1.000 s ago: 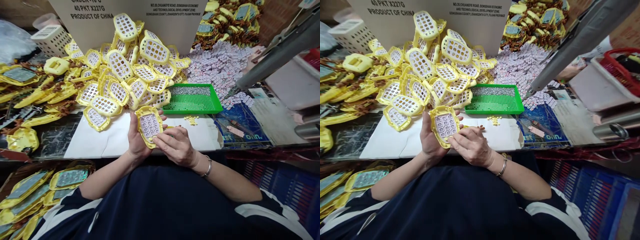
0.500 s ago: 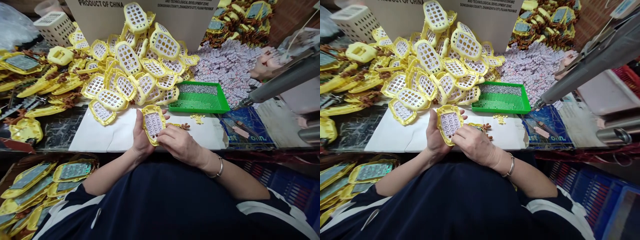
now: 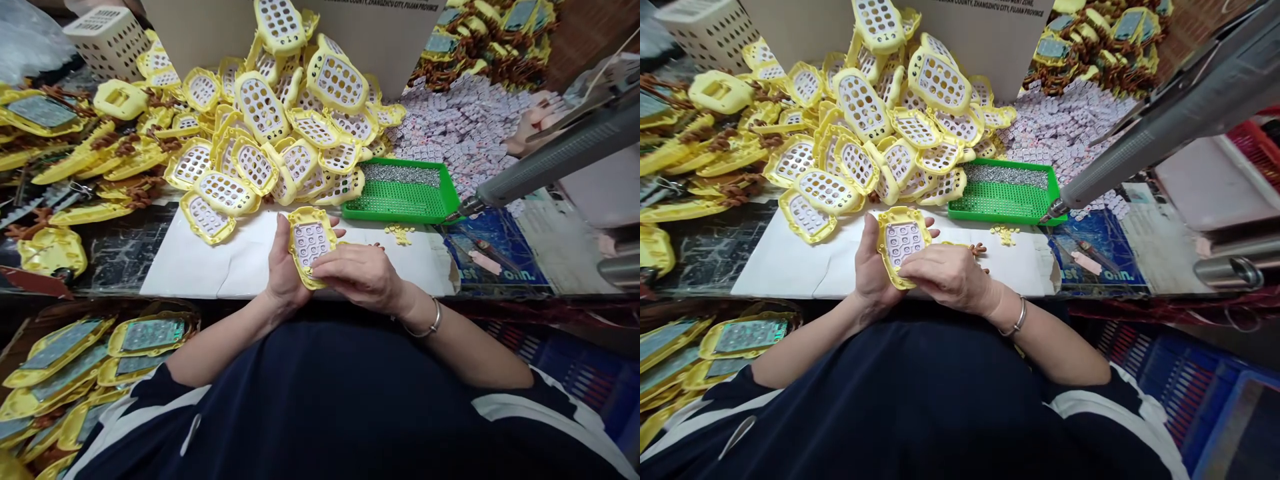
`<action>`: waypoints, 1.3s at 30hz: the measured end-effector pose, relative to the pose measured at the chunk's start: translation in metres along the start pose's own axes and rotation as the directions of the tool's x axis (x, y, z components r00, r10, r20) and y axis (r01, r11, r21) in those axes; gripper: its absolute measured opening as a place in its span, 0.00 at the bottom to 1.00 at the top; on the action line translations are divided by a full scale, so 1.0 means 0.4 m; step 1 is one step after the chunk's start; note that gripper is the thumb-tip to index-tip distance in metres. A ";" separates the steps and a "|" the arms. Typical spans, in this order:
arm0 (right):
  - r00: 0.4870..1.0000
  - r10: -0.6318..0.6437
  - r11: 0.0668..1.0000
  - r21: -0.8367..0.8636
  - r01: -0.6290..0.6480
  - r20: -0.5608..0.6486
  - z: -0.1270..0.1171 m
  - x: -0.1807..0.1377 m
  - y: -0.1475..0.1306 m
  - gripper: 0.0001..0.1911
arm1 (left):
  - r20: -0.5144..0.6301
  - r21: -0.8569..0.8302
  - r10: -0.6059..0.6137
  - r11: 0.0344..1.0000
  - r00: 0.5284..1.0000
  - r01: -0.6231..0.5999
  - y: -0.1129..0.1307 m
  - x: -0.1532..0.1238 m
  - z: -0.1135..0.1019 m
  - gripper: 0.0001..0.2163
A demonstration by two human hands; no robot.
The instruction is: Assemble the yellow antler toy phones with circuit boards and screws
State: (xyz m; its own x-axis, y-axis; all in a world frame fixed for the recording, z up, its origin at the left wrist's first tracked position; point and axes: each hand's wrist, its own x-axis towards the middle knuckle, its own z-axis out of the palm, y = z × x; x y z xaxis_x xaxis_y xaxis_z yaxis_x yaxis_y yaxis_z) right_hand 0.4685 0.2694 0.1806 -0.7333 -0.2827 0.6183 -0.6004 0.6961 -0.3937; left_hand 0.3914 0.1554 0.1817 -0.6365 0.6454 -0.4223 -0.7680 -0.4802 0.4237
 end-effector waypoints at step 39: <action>0.787 0.614 0.733 -0.327 -0.596 -0.061 -0.049 -0.219 -0.022 0.41 | -0.100 0.213 -0.099 0.970 0.990 0.119 0.036 0.017 -0.017 0.22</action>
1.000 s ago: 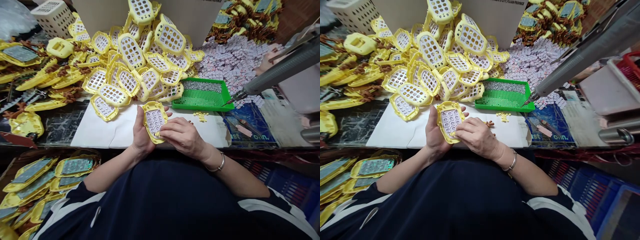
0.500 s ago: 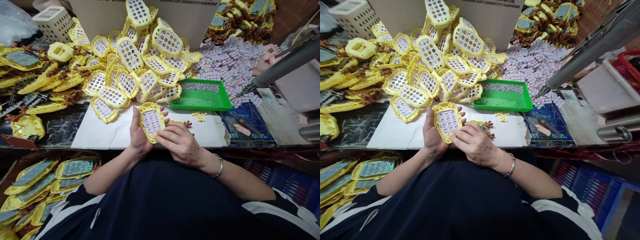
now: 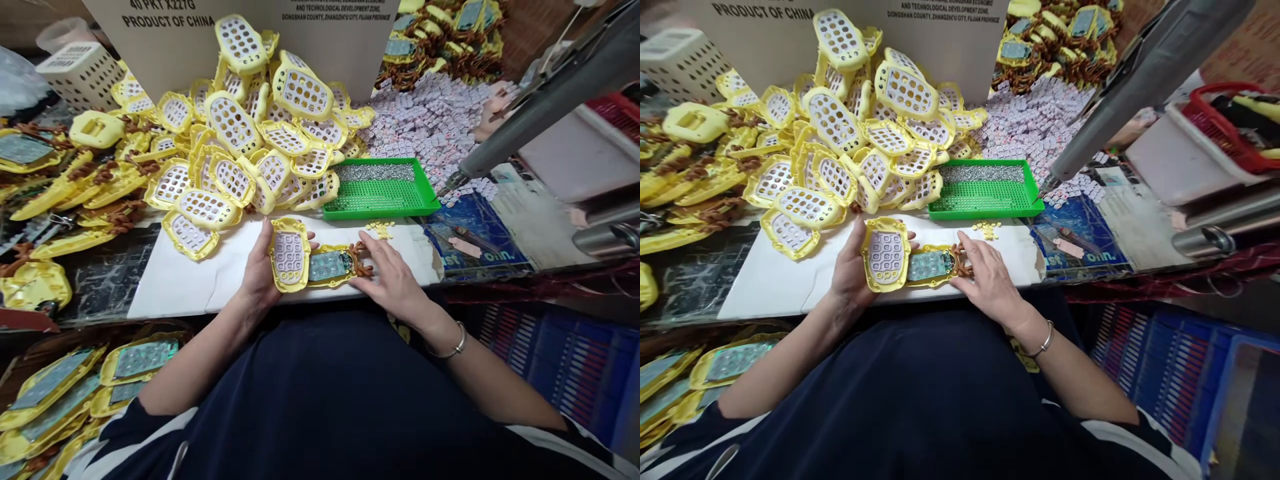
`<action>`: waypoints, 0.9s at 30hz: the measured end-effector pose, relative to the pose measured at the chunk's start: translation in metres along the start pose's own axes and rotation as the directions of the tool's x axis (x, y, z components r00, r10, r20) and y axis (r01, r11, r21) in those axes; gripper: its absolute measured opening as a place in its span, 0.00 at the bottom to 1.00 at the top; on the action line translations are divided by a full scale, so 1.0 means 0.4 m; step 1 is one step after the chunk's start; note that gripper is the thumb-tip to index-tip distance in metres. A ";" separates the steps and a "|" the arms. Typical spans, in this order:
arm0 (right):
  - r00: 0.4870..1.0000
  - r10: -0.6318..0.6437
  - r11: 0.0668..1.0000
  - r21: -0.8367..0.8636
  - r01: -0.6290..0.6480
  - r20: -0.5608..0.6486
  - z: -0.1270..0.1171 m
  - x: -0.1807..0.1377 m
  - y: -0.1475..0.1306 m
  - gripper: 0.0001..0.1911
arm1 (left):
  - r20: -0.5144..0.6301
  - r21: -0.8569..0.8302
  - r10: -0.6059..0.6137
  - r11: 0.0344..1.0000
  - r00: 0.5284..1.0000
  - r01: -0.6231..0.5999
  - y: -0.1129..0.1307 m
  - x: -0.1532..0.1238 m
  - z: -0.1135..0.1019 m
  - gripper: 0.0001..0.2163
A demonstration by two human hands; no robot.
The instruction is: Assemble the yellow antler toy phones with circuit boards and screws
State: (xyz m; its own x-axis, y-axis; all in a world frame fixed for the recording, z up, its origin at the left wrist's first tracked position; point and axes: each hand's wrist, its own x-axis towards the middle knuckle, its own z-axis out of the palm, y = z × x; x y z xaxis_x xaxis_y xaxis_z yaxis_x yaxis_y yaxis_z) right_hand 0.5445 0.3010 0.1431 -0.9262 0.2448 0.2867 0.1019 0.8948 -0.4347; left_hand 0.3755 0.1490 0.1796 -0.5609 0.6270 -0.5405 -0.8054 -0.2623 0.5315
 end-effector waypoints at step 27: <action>0.972 0.180 0.301 0.933 -0.199 0.150 0.050 0.095 -0.089 0.38 | 0.049 -0.192 -0.039 0.980 0.998 0.048 -0.049 -0.046 0.035 0.27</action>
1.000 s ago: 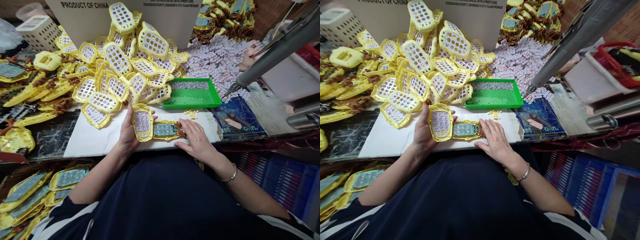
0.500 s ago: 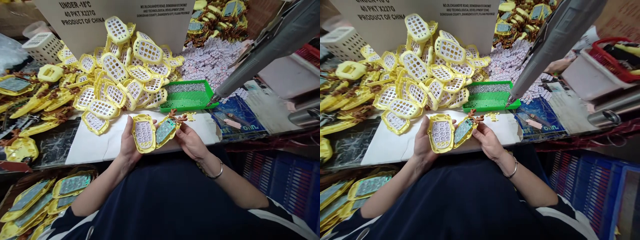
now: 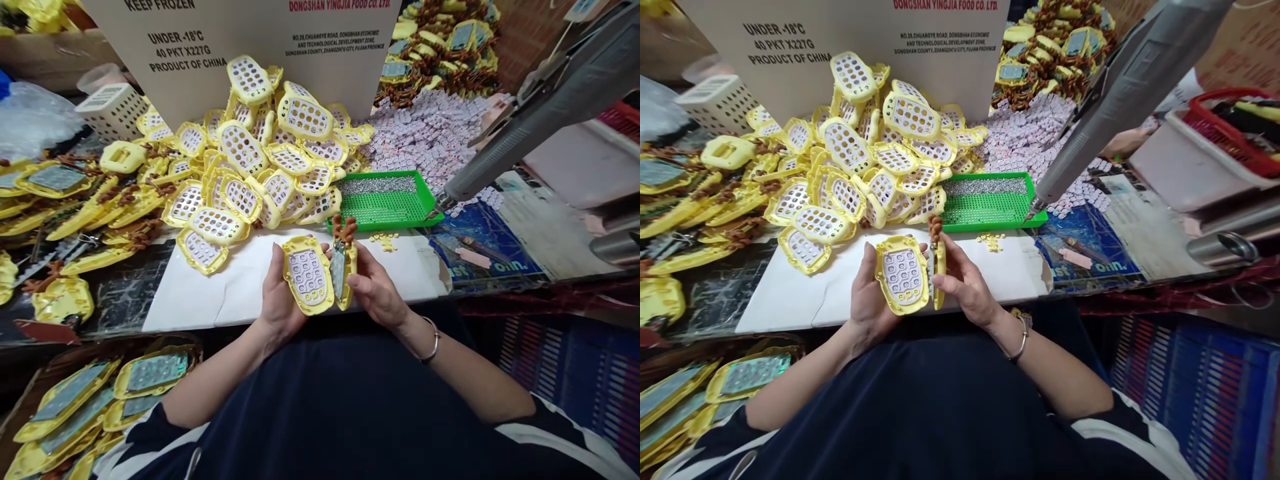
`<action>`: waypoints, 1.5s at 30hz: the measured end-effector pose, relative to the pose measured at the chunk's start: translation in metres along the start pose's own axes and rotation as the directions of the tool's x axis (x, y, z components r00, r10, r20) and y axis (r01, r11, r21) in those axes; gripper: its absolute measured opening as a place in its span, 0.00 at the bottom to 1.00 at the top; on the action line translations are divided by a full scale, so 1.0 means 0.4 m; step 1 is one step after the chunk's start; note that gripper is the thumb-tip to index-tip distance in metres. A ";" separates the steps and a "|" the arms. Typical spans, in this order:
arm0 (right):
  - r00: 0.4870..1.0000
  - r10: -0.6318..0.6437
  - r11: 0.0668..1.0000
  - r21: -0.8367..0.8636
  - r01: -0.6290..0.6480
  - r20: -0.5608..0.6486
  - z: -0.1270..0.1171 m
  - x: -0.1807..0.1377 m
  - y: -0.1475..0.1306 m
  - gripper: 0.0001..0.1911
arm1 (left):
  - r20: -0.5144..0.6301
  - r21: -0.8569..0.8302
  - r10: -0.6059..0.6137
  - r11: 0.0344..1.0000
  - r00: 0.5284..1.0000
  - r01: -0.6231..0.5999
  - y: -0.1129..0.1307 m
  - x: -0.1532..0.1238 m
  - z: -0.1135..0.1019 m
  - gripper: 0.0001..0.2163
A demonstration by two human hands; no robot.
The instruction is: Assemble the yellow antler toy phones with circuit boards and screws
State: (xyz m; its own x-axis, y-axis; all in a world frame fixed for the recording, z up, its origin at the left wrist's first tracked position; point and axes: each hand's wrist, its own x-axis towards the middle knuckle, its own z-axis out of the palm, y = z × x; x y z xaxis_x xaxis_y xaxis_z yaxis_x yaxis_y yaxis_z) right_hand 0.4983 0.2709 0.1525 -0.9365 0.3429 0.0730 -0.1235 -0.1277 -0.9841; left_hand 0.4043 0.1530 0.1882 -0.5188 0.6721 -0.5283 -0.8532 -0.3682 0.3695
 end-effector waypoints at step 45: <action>0.817 -0.513 0.207 -0.886 0.415 0.263 0.055 0.002 -0.051 0.37 | 0.456 0.203 0.146 0.943 0.878 -0.263 -0.045 0.000 -0.084 0.38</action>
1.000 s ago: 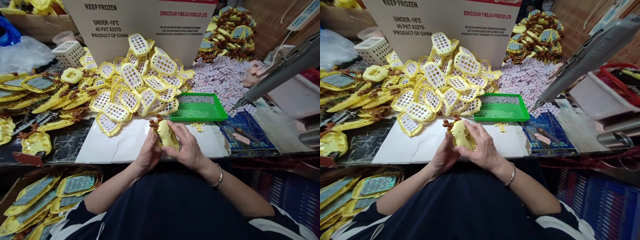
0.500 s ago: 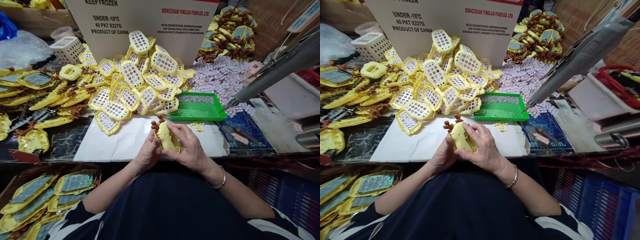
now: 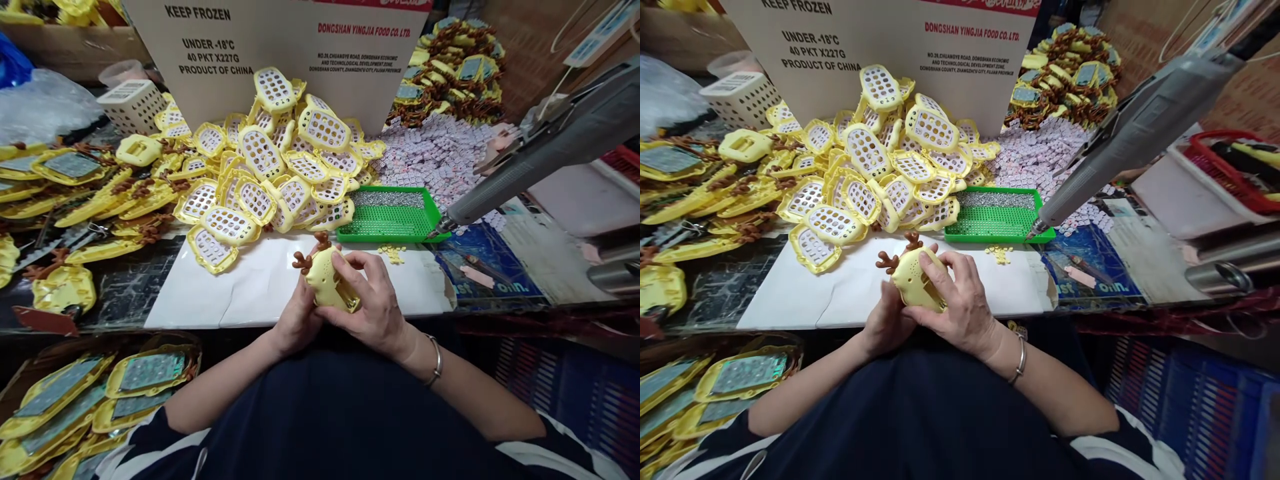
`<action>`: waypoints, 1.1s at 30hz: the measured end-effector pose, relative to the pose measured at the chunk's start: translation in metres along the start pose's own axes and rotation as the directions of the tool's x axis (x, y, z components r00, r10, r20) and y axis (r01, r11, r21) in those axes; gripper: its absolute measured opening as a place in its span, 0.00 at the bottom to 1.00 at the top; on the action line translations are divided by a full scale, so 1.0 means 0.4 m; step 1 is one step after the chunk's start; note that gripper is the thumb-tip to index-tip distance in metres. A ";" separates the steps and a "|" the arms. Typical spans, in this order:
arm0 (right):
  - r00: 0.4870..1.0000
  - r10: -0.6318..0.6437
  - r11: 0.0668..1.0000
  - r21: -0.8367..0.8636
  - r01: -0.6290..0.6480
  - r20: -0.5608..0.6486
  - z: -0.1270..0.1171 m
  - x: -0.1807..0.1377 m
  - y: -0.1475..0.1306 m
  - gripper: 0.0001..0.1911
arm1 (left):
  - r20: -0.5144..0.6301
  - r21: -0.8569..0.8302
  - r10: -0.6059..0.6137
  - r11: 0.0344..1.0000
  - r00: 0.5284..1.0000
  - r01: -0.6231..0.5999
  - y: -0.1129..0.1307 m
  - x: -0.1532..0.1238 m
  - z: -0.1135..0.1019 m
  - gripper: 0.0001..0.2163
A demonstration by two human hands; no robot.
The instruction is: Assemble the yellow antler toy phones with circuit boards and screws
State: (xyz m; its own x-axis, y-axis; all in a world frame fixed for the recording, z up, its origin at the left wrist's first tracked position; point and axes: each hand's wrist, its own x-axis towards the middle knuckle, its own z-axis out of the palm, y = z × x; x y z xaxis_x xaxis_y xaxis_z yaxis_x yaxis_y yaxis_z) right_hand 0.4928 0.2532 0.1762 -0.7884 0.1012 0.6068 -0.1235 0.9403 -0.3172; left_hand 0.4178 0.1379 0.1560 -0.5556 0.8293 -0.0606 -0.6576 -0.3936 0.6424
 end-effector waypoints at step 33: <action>0.992 -0.012 0.999 0.035 0.008 0.126 0.015 0.027 0.023 0.32 | -0.309 -0.132 0.208 0.957 0.928 -0.259 0.004 0.058 0.033 0.22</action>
State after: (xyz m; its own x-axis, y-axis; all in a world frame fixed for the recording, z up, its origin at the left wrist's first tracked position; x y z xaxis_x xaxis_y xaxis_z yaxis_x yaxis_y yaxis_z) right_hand 0.4796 0.2609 0.1754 -0.8567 0.0481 0.5135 -0.1504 0.9291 -0.3379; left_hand 0.4107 0.1618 0.1659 -0.8098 0.5649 -0.1585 -0.5526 -0.6436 0.5296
